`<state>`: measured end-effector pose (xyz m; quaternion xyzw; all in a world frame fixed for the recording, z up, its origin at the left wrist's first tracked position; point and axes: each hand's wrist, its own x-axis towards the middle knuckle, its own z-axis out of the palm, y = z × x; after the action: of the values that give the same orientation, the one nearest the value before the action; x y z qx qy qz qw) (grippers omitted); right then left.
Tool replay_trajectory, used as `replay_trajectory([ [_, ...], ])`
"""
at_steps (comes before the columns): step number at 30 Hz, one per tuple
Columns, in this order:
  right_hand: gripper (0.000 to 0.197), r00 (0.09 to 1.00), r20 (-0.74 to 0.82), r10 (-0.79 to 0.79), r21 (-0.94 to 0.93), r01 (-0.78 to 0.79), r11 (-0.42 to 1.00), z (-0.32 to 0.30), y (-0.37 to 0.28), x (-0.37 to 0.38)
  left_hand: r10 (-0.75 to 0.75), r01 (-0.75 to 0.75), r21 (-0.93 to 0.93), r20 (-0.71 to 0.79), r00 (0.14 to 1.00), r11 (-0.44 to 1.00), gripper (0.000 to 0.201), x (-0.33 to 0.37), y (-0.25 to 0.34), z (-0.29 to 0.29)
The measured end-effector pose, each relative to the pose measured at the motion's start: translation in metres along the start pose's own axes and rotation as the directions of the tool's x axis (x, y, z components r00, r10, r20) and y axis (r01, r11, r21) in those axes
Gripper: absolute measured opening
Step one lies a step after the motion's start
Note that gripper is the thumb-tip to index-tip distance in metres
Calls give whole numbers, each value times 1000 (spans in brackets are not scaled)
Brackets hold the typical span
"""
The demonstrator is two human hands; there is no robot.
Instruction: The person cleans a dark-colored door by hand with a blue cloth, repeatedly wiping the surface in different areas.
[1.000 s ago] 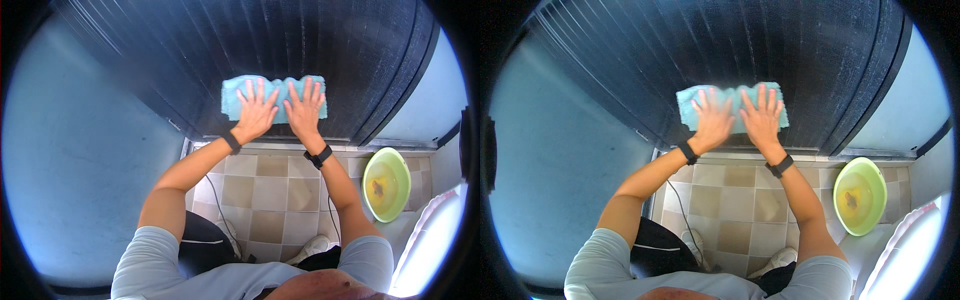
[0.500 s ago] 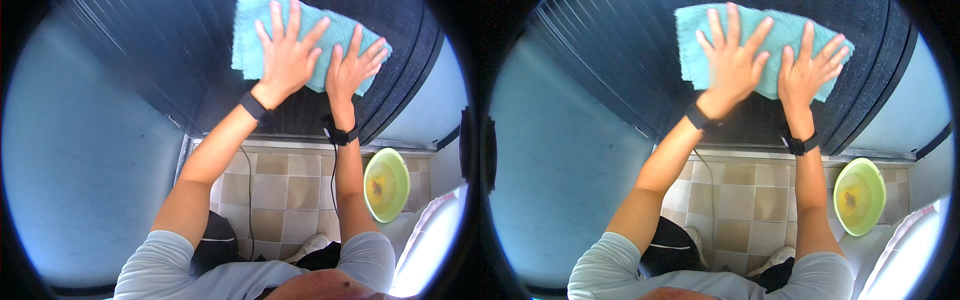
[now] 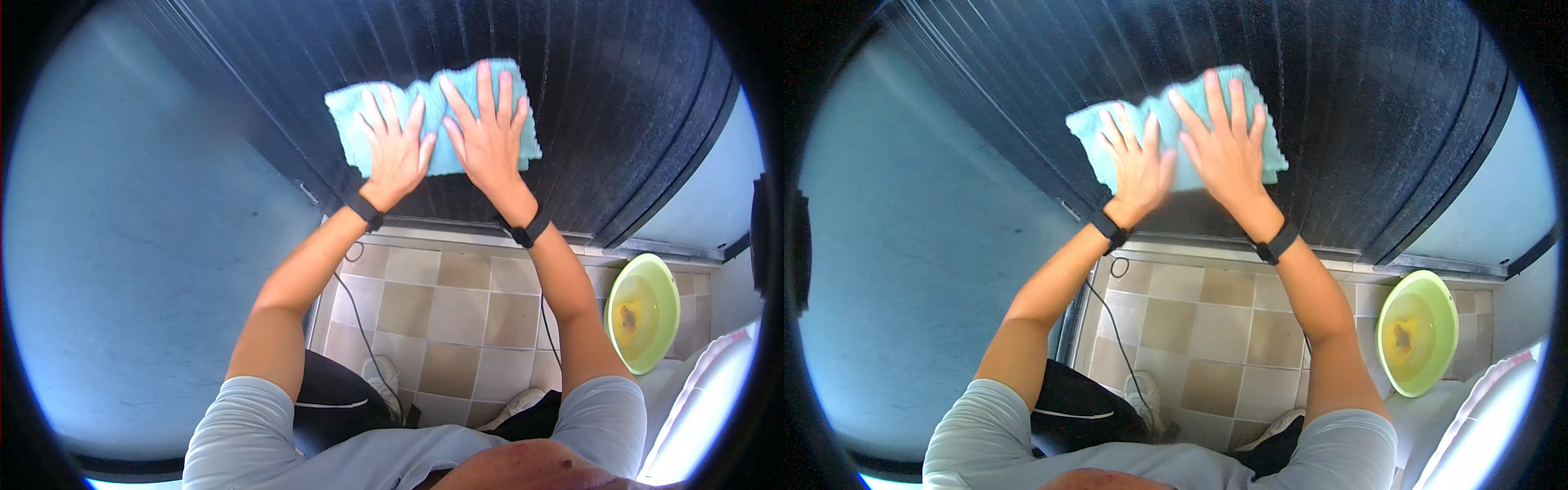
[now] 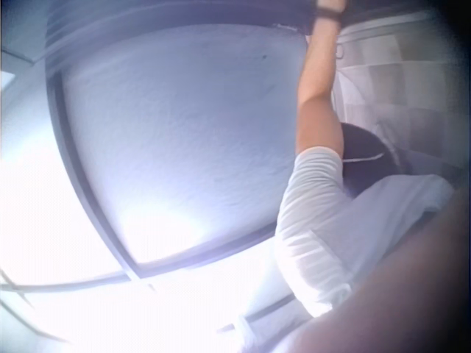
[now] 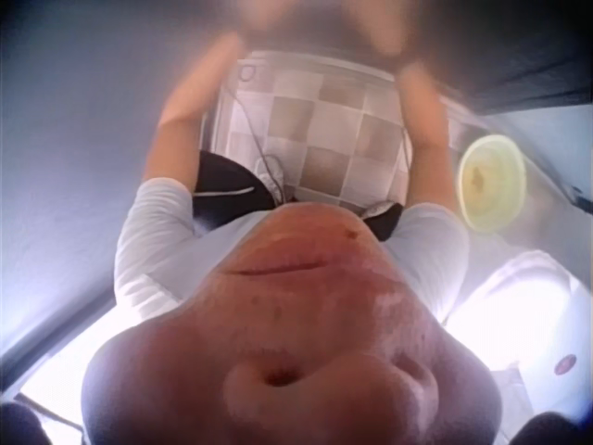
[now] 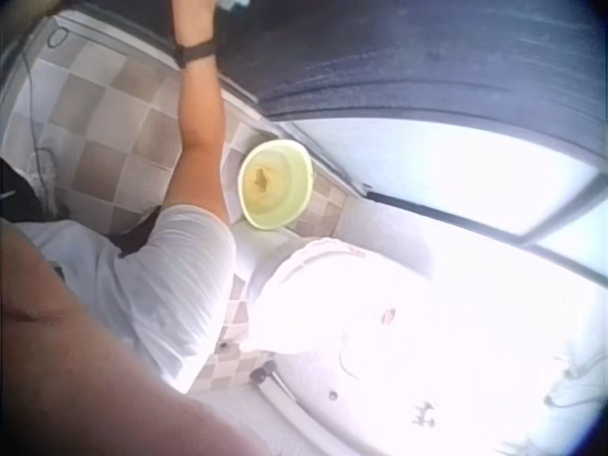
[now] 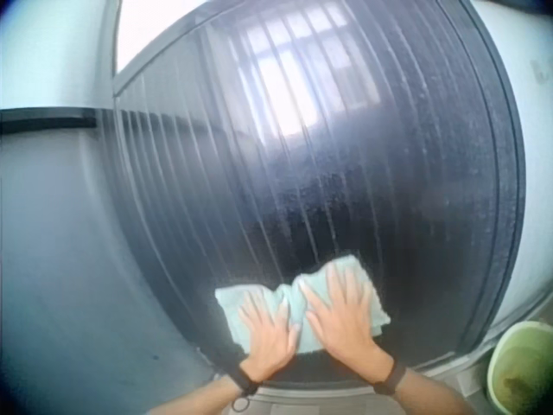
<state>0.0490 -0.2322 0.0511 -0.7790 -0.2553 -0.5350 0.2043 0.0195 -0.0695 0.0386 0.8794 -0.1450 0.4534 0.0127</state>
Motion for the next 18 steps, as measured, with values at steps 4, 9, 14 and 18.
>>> replay_trajectory([
  [4, 55, 998, 69, -12, -5, 12, 1000, 13, 5, -56, 51, -60, 73, 119, 992, 996, 61, -44, 2, 20],
  [9, 55, 987, 153, 43, 36, -49, 998, 21, 2, -87, 89, -100, 45, 188, 978, 994, 61, -55, -2, 23],
  [14, 61, 990, 144, 13, 77, -24, 997, 25, -22, -50, -18, 13, 40, 125, 992, 999, 61, -43, -19, 14],
  [18, 60, 999, 38, 18, 74, -21, 997, 15, -34, -1, -21, 21, -3, -43, 999, 1000, 64, -9, -29, -2],
])
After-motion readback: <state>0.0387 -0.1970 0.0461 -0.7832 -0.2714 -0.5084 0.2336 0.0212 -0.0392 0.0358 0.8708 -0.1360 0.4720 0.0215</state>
